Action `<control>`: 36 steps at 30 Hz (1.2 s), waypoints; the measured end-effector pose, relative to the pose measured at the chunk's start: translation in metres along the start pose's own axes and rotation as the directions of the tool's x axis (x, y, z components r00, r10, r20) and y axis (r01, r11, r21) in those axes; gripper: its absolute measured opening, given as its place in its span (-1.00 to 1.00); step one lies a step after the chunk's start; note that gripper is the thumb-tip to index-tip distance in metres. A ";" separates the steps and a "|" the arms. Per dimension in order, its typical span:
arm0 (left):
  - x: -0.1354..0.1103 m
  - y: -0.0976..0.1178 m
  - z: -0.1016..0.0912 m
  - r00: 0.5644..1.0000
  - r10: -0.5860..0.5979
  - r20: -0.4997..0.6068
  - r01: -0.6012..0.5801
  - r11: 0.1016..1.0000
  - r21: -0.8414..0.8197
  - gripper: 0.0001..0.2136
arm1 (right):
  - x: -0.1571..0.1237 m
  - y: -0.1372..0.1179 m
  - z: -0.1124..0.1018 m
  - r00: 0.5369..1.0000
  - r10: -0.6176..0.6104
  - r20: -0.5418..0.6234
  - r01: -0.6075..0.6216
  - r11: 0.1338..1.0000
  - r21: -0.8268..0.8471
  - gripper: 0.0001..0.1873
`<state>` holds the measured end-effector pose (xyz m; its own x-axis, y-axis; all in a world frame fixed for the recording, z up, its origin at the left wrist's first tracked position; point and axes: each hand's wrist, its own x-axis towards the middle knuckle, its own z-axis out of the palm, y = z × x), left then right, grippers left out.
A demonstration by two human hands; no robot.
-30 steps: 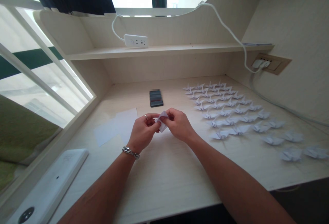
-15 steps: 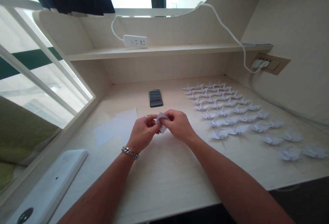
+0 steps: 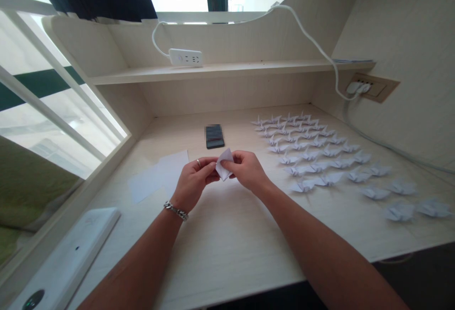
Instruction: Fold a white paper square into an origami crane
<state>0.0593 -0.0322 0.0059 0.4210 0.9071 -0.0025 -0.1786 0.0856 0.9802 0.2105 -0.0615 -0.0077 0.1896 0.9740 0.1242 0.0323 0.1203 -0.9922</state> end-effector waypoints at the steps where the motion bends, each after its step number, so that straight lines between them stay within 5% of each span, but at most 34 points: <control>1: 0.000 0.000 0.000 1.000 -0.004 -0.011 0.004 1.000 0.010 -0.75 | 0.000 0.000 0.000 1.000 -0.001 -0.004 0.001 1.000 -0.003 -0.78; 19: 0.003 -0.010 -0.004 0.999 0.021 -0.029 -0.020 0.999 0.041 -0.70 | -0.002 -0.002 -0.002 0.992 -0.120 0.025 0.122 0.983 -0.140 -0.83; 27: 0.003 -0.002 -0.003 0.998 0.012 -0.059 -0.015 0.999 -0.049 -0.71 | -0.001 -0.005 -0.003 0.985 -0.049 0.165 0.029 0.992 0.121 -0.80; 36: 0.001 -0.001 -0.002 1.000 -0.004 0.001 0.004 0.999 -0.048 -0.73 | -0.006 -0.015 -0.005 0.995 -0.002 0.101 0.004 1.000 -0.016 -0.81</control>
<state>0.0582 -0.0311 0.0044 0.4227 0.9063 -0.0066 -0.2196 0.1095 0.9694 0.2137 -0.0704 0.0062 0.0890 0.9882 0.1251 0.0492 0.1210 -0.9914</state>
